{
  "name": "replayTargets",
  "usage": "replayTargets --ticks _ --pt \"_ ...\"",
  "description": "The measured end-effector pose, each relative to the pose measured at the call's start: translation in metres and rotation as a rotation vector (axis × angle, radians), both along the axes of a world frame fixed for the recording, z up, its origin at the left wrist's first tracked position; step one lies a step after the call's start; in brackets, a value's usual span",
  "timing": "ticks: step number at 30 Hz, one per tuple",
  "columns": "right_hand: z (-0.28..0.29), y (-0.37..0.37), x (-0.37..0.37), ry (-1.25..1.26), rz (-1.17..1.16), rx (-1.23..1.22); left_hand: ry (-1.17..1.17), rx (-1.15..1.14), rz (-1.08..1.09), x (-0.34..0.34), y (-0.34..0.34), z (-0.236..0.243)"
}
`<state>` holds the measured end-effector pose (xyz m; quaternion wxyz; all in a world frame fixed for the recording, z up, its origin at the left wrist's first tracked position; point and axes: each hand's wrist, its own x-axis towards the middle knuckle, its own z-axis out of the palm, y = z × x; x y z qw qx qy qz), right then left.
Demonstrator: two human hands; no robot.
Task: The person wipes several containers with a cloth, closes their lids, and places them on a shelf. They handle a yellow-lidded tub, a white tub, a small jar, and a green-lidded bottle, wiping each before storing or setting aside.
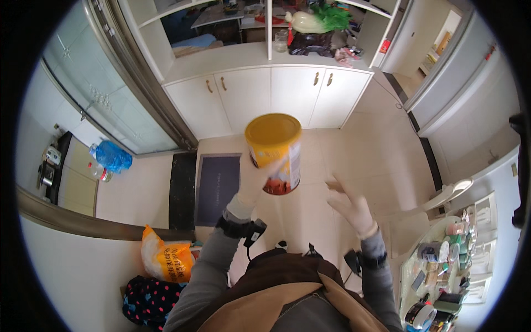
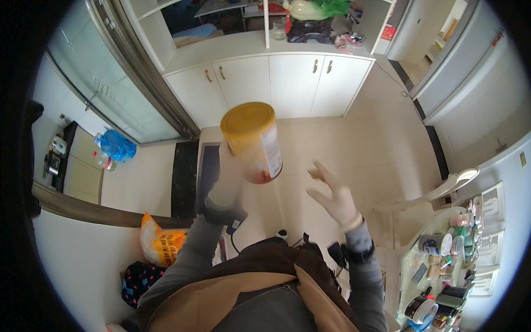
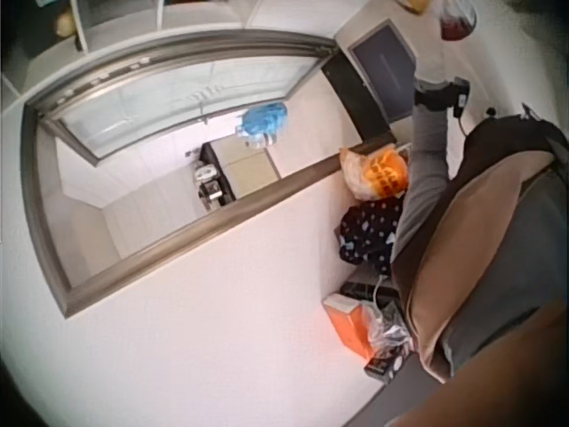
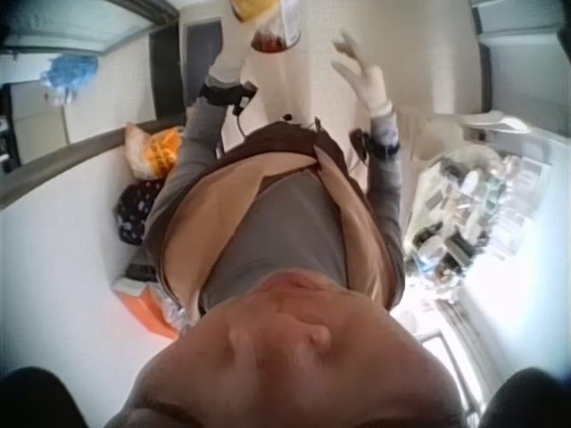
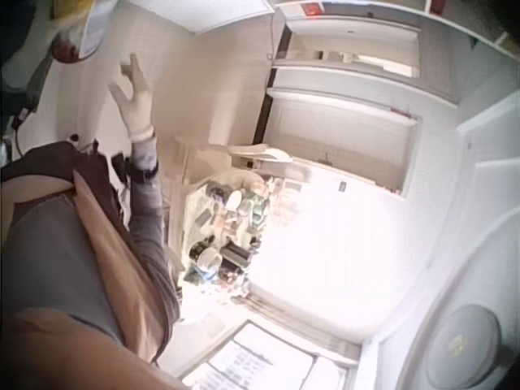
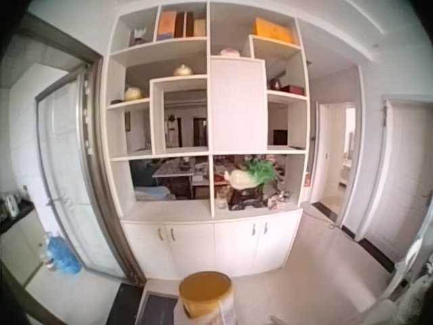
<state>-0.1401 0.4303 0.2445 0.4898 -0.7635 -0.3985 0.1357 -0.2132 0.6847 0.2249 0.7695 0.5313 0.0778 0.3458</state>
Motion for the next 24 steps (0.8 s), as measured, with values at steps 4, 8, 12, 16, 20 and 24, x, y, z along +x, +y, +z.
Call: replayTargets --ticks 4,8,12,16,20,24 --pt "-0.005 0.115 0.042 -0.067 0.125 0.038 0.162 -0.136 0.044 0.017 0.052 -0.002" --pt "-0.015 0.203 0.067 -0.097 0.228 0.065 0.125 -0.088 0.128 0.034 0.091 -0.003" --pt "-0.026 0.285 0.100 0.372 0.424 0.261 0.158 -0.143 0.143 0.072 0.145 -0.006" --pt "-0.022 0.359 0.160 0.446 0.493 0.297 0.171 -0.158 0.132 0.115 0.210 0.012" --pt "-0.004 0.435 0.218 0.571 0.633 0.291 0.280 -0.039 0.169 0.141 0.276 0.043" --pt "0.007 0.517 0.240 0.690 0.850 0.279 0.366 0.165 0.192 0.131 0.344 0.064"
